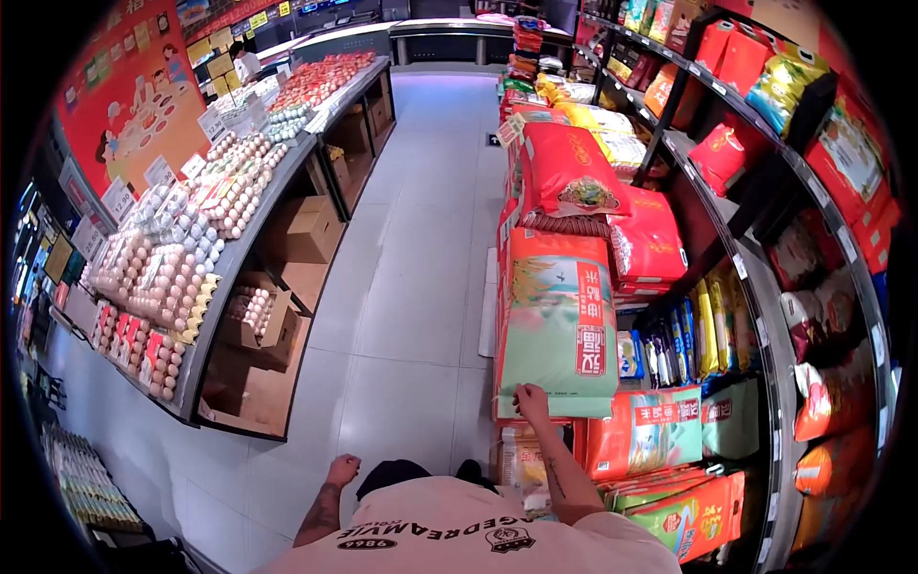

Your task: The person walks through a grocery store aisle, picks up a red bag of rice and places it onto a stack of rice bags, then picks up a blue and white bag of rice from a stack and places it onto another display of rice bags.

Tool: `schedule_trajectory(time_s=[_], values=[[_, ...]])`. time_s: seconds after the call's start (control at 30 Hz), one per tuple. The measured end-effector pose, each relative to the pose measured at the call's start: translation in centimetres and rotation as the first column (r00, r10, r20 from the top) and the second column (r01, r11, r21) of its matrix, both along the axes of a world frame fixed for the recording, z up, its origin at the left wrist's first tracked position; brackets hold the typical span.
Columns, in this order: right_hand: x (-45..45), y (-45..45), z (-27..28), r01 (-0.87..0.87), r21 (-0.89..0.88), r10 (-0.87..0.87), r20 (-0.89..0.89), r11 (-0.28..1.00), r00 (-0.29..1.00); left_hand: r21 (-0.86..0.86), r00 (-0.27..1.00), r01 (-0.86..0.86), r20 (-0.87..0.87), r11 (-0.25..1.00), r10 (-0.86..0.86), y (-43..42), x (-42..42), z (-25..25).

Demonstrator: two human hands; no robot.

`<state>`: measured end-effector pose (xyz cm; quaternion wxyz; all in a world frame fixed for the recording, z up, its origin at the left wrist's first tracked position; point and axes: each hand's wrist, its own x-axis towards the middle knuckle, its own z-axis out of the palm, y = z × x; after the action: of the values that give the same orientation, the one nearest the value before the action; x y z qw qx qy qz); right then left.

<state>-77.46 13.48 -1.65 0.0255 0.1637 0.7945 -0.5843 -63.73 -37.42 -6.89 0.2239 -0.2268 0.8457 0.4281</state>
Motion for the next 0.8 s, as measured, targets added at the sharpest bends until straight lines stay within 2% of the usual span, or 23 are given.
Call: schedule_trajectory(time_s=[0.07, 0.2, 0.27, 0.3, 0.33, 0.37, 0.4, 0.43, 0.47, 0.5, 0.53, 0.57, 0.6, 0.67, 0.73, 0.77, 0.8], values=[[-3.2, 0.1, 2.2, 0.008, -0.094, -0.002, 0.067, 0.996, 0.998, 0.076, 0.997, -0.049, -0.058, 0.996, 0.053, 2.2, -4.0, 0.8], [-6.8, 1.1, 2.6, 0.058, -0.101, -0.040, 0.175, 0.993, 0.984, -0.038, 0.997, 0.079, -0.012, 0.996, -0.079, 3.3, -9.8, -0.8], [-7.1, 2.3, -0.5, 0.104, -0.120, -0.067, 0.280, 0.987, 0.958, -0.102, 0.983, 0.182, 0.014, 0.978, -0.182, 2.5, -12.4, -3.4], [-6.7, 2.9, -2.7, 0.135, -0.120, -0.093, 0.309, 0.984, 0.947, -0.082, 0.982, 0.177, 0.084, 0.981, -0.170, 2.2, -13.8, -3.8], [-6.2, 3.3, -4.3, 0.167, -0.033, -0.145, 0.352, 0.985, 0.925, -0.084, 0.971, 0.206, 0.140, 0.975, -0.193, 1.8, -15.3, -4.6], [-5.3, 4.7, -7.7, 0.116, 0.045, -0.124, 0.370, 0.992, 0.921, -0.083, 0.956, 0.238, 0.198, 0.968, -0.218, 1.1, -16.8, -5.4], [-4.0, 7.2, -16.2, 0.060, 0.315, -0.148, 0.264, 0.947, 0.953, -0.080, 0.938, 0.268, 0.248, 0.960, -0.241, 0.4, -18.6, -6.1], [-3.6, 6.2, -13.0, 0.032, 0.371, -0.150, 0.295, 0.928, 0.944, -0.084, 0.918, 0.302, 0.294, 0.950, -0.266, -0.8, -20.2, -7.4], [-3.2, 5.9, -13.0, -0.003, 0.365, -0.133, 0.346, 0.931, 0.929, -0.087, 0.897, 0.333, 0.336, 0.939, -0.287, -1.4, -22.3, -8.4], [-4.0, 4.1, -8.3, 0.010, 0.210, -0.121, 0.526, 0.978, 0.842, -0.092, 0.875, 0.324, 0.408, 0.941, -0.261, -1.5, -24.7, -7.2], [-4.6, 3.2, -8.3, 0.057, 0.144, -0.134, 0.613, 0.988, 0.779, -0.080, 0.863, 0.370, 0.399, 0.926, -0.310, -2.0, -27.2, -7.0], [-5.8, 2.1, -7.6, 0.079, 0.097, -0.122, 0.628, 0.992, 0.768, -0.081, 0.845, 0.428, 0.388, 0.900, -0.367, -2.2, -30.2, -7.0], [-7.6, 1.1, -6.7, 0.029, 0.071, -0.067, 0.625, 0.997, 0.778, -0.091, 0.825, 0.485, 0.377, 0.870, -0.421, -2.7, -33.1, -7.0], [-12.2, -1.3, -4.9, -0.019, 0.110, -0.051, 0.598, 0.994, 0.800, -0.261, 0.682, 0.729, 0.208, 0.633, -0.701, -4.5, -39.3, -11.2], [-17.1, -3.0, -4.7, 0.094, 0.039, -0.100, 0.519, 0.995, 0.849, -0.274, 0.721, 0.688, 0.160, 0.672, -0.674, -4.5, -46.3, -10.1], [-19.5, -3.7, -5.2, 0.136, -0.003, -0.118, 0.481, 0.991, 0.869, -0.279, 0.790, 0.607, 0.109, 0.744, -0.603, -3.8, -49.4, -7.7], [-21.7, -3.8, -6.2, 0.063, 0.055, -0.081, 0.435, 0.996, 0.897, -0.282, 0.851, 0.515, 0.053, 0.809, -0.523, -2.9, -52.4, -4.4]])
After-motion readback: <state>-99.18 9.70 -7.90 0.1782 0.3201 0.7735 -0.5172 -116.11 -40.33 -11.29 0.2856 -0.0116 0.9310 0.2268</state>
